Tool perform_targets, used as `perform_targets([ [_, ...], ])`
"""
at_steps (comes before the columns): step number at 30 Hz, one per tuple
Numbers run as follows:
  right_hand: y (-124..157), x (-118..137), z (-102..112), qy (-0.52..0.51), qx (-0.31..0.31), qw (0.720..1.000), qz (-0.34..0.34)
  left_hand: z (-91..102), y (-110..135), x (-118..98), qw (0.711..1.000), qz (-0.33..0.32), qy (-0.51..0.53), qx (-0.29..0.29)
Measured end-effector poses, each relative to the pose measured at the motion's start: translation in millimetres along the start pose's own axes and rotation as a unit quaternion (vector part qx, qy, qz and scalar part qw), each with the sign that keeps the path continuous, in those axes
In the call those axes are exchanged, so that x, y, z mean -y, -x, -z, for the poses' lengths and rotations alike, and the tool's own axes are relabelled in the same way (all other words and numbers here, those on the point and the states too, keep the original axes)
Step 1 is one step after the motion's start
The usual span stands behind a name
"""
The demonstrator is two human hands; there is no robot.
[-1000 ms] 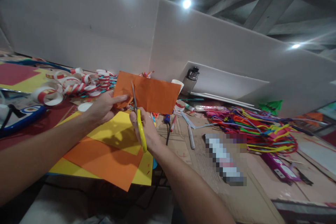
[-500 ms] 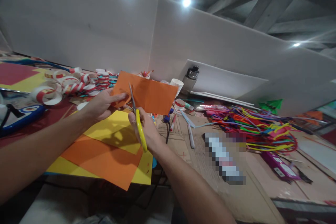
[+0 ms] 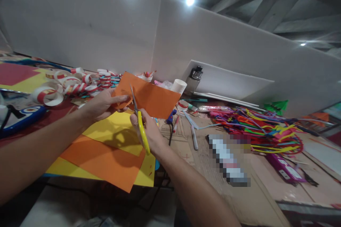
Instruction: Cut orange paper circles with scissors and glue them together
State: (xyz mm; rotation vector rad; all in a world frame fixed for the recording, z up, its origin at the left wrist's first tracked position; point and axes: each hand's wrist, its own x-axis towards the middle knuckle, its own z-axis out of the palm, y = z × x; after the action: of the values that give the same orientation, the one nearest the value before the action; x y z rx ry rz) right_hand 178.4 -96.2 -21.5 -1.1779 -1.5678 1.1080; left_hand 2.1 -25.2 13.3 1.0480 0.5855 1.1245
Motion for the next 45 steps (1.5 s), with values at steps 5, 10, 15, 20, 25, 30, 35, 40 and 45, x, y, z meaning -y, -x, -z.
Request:
perform_targets([
  [5, 1, -2, 1, 0.015, 0.002, 1.0, 0.02, 5.1, -1, -2, 1.0, 0.001, -0.018, 0.017],
  [10, 3, 1, 2, 0.03, 0.017, 0.999, 0.009, 9.0, -3, -7, 0.998, 0.003, -0.043, 0.038],
  [15, 3, 2, 2, 0.035, 0.026, 0.999, 0.013, 8.3, -2, -10, 0.997, 0.007, -0.065, 0.036],
  [20, 2, 2, 2, 0.039, 0.029, 0.999, 0.015, 8.3, -2, -10, 0.996, 0.001, -0.084, 0.043],
  [25, 4, 2, 3, 0.058, 0.018, 0.998, 0.01, 9.1, -2, -12, 0.994, 0.008, -0.1, 0.037],
  [30, 4, 1, 2, 0.06, 0.02, 0.998, 0.005, 10.6, -2, -15, 0.992, 0.011, -0.118, 0.044],
  [35, 4, 4, 4, 0.087, 0.031, 0.996, 0.001, 14.5, -2, -18, 0.991, 0.019, -0.125, 0.05],
  [40, 5, 8, 5, 0.109, 0.037, 0.993, -0.007, 20.2, -2, -20, 0.988, 0.037, -0.126, 0.08],
  [45, 7, 8, 3, 0.083, 0.039, 0.996, -0.005, 25.3, -6, -19, 0.988, 0.036, -0.124, 0.083],
])
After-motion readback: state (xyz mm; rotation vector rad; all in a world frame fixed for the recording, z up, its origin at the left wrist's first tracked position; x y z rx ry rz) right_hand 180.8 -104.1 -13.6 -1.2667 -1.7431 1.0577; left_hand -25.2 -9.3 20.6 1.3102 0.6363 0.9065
